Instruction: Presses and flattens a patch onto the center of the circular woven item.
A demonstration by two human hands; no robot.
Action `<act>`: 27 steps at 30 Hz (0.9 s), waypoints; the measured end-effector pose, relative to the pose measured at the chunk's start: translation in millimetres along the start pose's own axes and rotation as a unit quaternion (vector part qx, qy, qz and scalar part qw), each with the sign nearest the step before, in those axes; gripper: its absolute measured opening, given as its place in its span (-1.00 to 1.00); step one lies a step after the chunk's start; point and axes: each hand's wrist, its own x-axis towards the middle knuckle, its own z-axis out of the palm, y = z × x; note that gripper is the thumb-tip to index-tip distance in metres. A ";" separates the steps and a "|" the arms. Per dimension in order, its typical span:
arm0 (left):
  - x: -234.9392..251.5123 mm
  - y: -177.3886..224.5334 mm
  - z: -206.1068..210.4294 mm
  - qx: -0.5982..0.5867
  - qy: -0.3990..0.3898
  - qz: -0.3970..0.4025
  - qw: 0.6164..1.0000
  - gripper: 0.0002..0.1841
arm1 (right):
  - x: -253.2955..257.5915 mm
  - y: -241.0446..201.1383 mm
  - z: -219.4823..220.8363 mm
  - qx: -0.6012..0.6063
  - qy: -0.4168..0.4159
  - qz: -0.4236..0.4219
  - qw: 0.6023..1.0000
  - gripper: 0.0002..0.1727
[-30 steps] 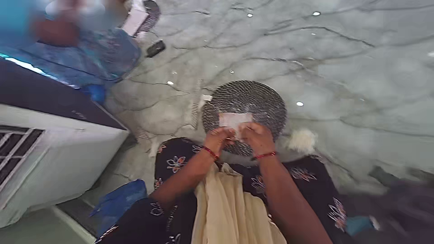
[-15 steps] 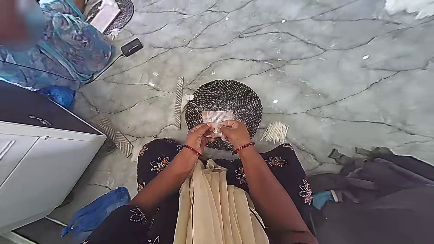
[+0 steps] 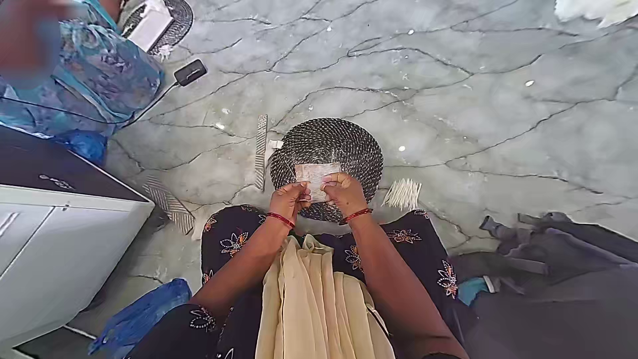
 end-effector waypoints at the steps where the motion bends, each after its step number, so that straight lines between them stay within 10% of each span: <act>1: 0.0 0.6 0.4 -0.001 0.003 -0.001 1.000 -0.85 | -0.2 -1.8 -1.0 0.011 0.006 0.004 1.000 -0.72; 17: 3.4 0.3 -4.1 -0.001 0.019 -0.017 1.000 -0.82 | 0.1 -2.0 -0.5 0.032 0.038 0.010 0.999 -0.41; 27: 28.4 -1.6 -23.8 0.219 -0.001 0.094 0.971 -0.86 | 11.1 3.7 3.5 -0.018 0.053 0.021 0.998 -0.33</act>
